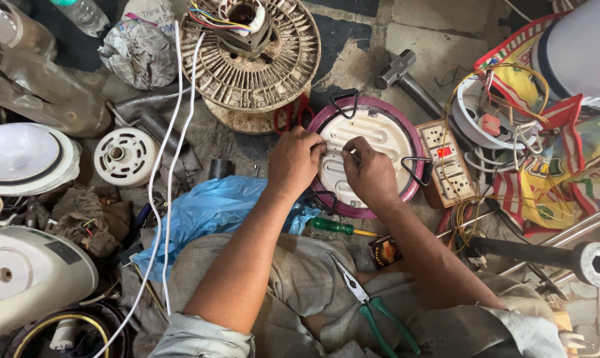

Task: The person sits on the floor in a cluttered workshop and repairs a circular heating element. They use pliers to strip and cut wires, then use a screwdriver to secure the connections. The person then carefully places the heating element into the appliance's housing and adjusts it to fit.

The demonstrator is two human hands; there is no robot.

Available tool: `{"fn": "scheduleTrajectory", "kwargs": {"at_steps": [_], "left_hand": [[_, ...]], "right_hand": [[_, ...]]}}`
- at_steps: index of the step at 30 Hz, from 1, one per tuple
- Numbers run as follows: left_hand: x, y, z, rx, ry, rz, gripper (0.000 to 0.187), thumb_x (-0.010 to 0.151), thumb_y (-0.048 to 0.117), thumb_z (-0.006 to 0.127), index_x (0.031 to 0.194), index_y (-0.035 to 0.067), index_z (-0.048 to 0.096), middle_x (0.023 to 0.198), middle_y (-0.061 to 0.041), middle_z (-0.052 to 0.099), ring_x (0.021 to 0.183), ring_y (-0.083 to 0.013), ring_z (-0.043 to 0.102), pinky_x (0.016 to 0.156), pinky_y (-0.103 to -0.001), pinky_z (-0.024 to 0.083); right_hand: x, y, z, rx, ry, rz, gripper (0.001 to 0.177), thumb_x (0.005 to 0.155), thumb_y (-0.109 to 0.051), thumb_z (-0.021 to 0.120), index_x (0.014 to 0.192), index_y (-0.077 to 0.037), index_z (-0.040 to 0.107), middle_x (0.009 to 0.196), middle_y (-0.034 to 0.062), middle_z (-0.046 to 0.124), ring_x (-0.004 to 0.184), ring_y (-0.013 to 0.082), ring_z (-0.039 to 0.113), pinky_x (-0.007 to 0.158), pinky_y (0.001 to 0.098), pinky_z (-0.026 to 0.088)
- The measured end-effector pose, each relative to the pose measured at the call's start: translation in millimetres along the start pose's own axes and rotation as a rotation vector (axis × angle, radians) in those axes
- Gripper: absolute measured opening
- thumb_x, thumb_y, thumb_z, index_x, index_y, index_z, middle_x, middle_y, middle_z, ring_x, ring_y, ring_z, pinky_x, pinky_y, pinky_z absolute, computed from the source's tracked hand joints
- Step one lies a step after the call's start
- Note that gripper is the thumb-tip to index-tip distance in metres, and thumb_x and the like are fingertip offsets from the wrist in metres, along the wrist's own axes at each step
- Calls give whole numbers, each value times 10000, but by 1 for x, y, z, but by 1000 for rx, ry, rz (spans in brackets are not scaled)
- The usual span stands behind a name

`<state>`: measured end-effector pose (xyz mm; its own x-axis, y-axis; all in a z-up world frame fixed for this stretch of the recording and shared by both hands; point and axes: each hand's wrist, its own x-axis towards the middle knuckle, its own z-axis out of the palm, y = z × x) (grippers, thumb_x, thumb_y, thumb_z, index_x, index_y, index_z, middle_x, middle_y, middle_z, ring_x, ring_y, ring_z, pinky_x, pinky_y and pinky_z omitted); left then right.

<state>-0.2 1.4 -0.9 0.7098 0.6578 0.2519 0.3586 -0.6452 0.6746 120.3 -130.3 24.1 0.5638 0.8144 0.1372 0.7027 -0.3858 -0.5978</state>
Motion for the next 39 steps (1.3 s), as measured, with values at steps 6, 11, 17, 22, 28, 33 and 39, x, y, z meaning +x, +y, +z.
{"fn": "scheduleTrajectory", "kwargs": {"at_steps": [6, 11, 17, 22, 28, 33, 39], "left_hand": [[-1, 1, -2, 43, -28, 15, 127, 834, 214, 788, 901, 109, 764, 945, -113, 646, 945, -333, 627, 807, -459, 516], [-5, 8, -2, 143, -12, 98, 168, 809, 207, 790, 891, 62, 763, 977, -121, 640, 944, -327, 619, 818, -466, 518], [-8, 14, -8, 261, -68, 174, 136, 769, 167, 759, 872, 84, 791, 1006, -111, 647, 977, -310, 607, 838, -483, 512], [-9, 20, -2, 369, -90, 137, 117, 861, 152, 699, 902, 107, 799, 1041, -120, 623, 993, -312, 597, 884, -505, 503], [-12, 19, -4, 321, -34, 161, 142, 860, 187, 698, 937, 152, 812, 1053, -120, 589, 1029, -332, 571, 916, -537, 477], [-10, 25, -12, 336, -108, 105, 140, 831, 196, 709, 912, 141, 808, 1065, -112, 592, 1052, -328, 564, 918, -530, 466], [-10, 27, -14, 304, -130, 90, 164, 812, 216, 728, 927, 138, 815, 1065, -121, 585, 1046, -330, 556, 896, -524, 466]], "right_hand": [[-1, -7, -3, -25, 0, -11, 138, 944, -217, 691, 1016, -101, 670, 800, 170, 739, 746, 383, 723, 666, 477, 558], [3, -11, -11, -202, -71, 60, 175, 910, -266, 742, 1016, -128, 727, 747, 185, 732, 729, 386, 717, 682, 473, 563], [-16, 18, -43, -89, -107, 122, 198, 905, -217, 716, 1060, -92, 716, 883, 132, 766, 696, 299, 755, 656, 406, 597], [-41, 39, -61, -169, 78, 3, 154, 872, -169, 749, 995, -78, 757, 975, 127, 745, 861, 316, 743, 765, 412, 587], [-48, 41, -47, -413, 25, 11, 251, 911, -48, 626, 1075, -147, 788, 1082, 122, 656, 890, 327, 704, 789, 445, 572], [-52, 40, -55, -758, -133, -91, 464, 844, -44, 629, 1281, -190, 685, 1149, 148, 581, 940, 352, 667, 803, 437, 595], [-48, 15, -58, -904, -411, 44, 486, 864, -54, 632, 1338, -31, 525, 1249, 192, 526, 1059, 346, 661, 753, 389, 627]]}}
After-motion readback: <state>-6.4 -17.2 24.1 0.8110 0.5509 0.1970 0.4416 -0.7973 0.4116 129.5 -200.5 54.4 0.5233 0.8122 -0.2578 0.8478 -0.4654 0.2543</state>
